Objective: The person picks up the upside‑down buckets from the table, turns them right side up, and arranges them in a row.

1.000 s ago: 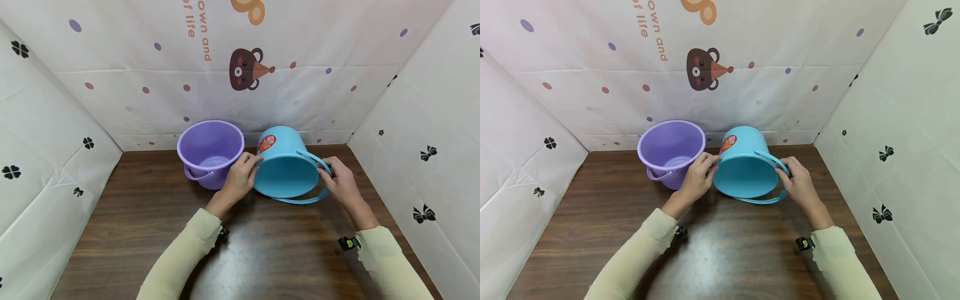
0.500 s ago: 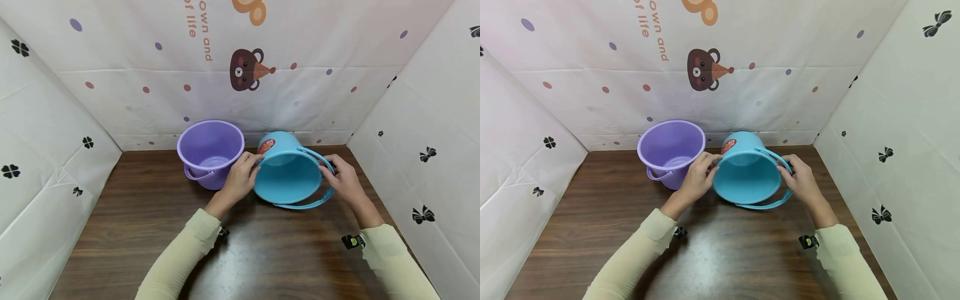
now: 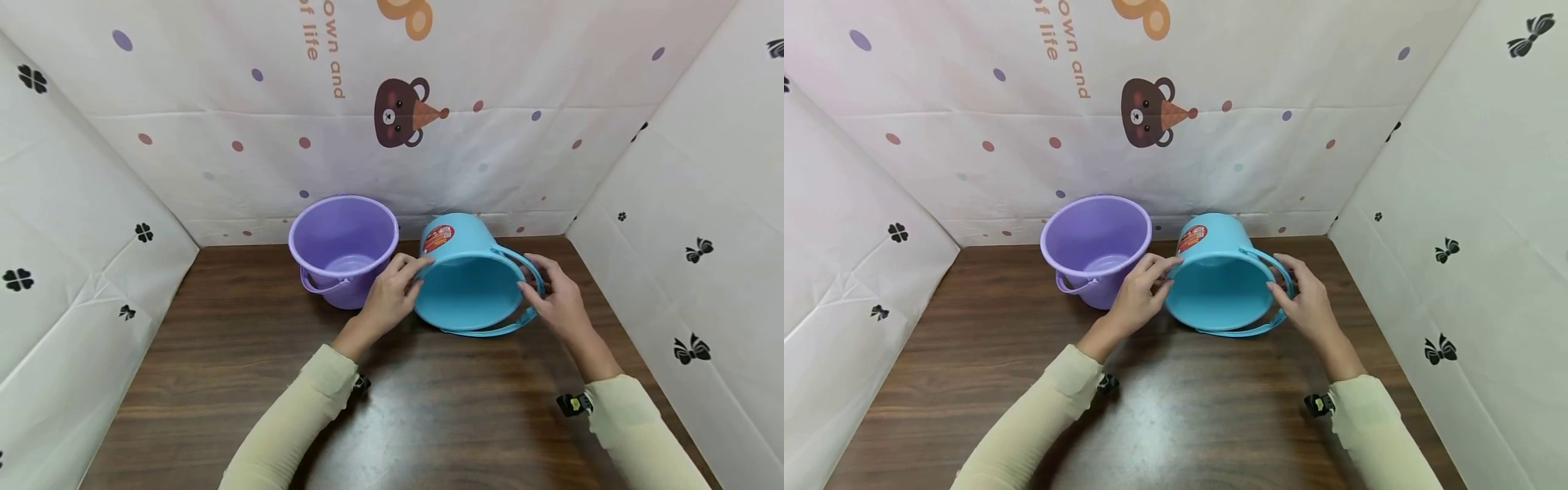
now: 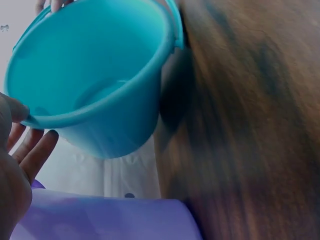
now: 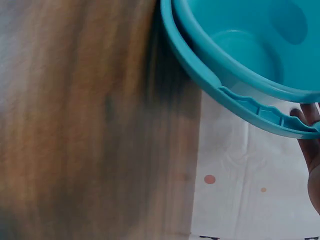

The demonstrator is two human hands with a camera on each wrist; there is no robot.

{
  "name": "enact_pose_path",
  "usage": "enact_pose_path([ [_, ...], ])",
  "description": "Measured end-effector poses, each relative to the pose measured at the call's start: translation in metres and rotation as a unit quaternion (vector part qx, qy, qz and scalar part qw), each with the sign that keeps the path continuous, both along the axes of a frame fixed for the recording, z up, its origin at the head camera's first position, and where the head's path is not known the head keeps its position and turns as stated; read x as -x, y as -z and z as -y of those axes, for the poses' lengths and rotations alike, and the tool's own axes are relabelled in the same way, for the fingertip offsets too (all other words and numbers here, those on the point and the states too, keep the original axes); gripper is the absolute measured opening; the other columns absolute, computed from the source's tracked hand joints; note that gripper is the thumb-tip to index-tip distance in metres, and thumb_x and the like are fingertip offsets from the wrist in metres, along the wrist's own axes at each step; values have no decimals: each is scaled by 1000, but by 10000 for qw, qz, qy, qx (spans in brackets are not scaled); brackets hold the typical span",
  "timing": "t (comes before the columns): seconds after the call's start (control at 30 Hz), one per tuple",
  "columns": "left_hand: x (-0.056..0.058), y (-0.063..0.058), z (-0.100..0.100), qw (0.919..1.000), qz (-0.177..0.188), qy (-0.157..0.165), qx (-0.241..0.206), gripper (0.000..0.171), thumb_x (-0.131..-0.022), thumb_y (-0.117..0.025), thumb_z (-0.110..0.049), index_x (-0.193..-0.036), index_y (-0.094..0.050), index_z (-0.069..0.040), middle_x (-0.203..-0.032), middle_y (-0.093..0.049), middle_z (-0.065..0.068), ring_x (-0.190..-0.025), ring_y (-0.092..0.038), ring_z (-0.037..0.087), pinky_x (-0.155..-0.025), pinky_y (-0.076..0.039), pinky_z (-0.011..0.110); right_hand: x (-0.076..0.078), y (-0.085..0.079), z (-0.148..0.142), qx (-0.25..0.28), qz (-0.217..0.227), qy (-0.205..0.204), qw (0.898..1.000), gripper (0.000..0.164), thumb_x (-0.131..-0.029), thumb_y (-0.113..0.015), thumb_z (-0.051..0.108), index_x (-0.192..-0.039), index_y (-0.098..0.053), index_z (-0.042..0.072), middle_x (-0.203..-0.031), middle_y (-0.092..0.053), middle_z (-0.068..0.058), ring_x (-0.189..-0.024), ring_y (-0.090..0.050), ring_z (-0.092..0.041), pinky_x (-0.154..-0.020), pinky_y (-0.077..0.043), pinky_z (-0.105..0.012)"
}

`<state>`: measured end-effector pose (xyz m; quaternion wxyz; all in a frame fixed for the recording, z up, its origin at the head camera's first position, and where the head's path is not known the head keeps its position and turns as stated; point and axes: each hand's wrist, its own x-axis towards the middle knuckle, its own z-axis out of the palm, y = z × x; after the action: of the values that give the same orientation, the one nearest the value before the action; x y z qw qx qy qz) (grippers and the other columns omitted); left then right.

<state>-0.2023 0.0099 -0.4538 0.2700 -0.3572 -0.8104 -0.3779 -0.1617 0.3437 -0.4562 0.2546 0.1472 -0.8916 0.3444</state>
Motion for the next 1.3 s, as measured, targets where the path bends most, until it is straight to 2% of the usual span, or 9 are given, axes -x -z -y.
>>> enact_pose_path([
  [0.1,0,6,1,10000,-44,-3,49,50,-91,-71,3,-138,-65,-14,-107,-60,9,-74,-58,13,-63,-50,25,-3,3,-3,-246,-738,-42,9970,60,-93,-77,8,-147,-52,5,-132,-58,-25,-116,-59,-36,-101,-35,-3],
  [0.2,1,10,2,9999,-81,26,102,55,-91,-70,4,-141,-62,-16,-108,-58,10,-74,-57,12,-63,-49,25,-6,5,-4,-416,-1711,-213,9842,48,-99,-71,27,-135,-60,-2,-128,-56,-31,-116,-53,-46,-109,-31,-9],
  [0.3,1,13,4,9998,-107,111,131,58,-90,-69,6,-143,-60,-16,-109,-58,10,-74,-57,12,-64,-50,24,-6,5,-3,-502,-2399,-377,9688,49,-102,-65,39,-120,-68,-5,-115,-59,-32,-105,-53,-47,-104,-35,-15],
  [0.43,0,15,7,9996,-74,214,138,60,-90,-67,8,-145,-59,-17,-109,-57,11,-74,-57,12,-64,-50,24,-8,5,-1,-649,-2653,-294,9615,47,-102,-65,40,-114,-71,-5,-104,-59,-30,-93,-53,-44,-86,-41,-30],
  [0.57,-1,16,8,9997,-55,227,122,61,-90,-67,9,-145,-59,-16,-108,-57,11,-74,-56,13,-64,-50,24,-13,6,-2,-853,-2582,-19,9623,46,-102,-65,39,-114,-72,-5,-97,-60,-28,-87,-54,-42,-76,-39,-37],
  [0.83,1,19,9,9995,-72,283,137,62,-91,-69,9,-146,-57,-16,-108,-56,11,-77,-58,13,-67,-52,23,-18,8,0,-875,-1864,-275,9782,48,-102,-64,39,-126,-70,-3,-110,-68,-22,-96,-63,-34,-92,-39,-3],
  [0.93,2,20,9,9995,-56,296,120,62,-91,-69,9,-146,-57,-15,-108,-56,11,-79,-60,14,-68,-54,23,-16,13,0,-586,-1464,-444,9865,43,-95,-77,17,-131,-66,-3,-120,-64,-24,-99,-64,-32,-96,-41,-2],
  [1.07,2,23,10,9994,20,330,99,62,-91,-69,8,-147,-57,-15,-107,-56,11,-81,-62,15,-71,-55,22,-14,21,0,-110,-918,-524,9943,64,-77,-81,-16,-136,-61,-3,-122,-61,-24,-101,-64,-18,-94,-48,-6],
  [1.3,1,29,14,9984,333,422,167,67,-92,-69,8,-151,-52,-18,-108,-54,11,-87,-61,15,-78,-58,19,-12,34,1,96,-545,-600,9967,77,-78,-75,-24,-147,-52,2,-121,-57,-23,-111,-55,4,-89,-48,-4],
])
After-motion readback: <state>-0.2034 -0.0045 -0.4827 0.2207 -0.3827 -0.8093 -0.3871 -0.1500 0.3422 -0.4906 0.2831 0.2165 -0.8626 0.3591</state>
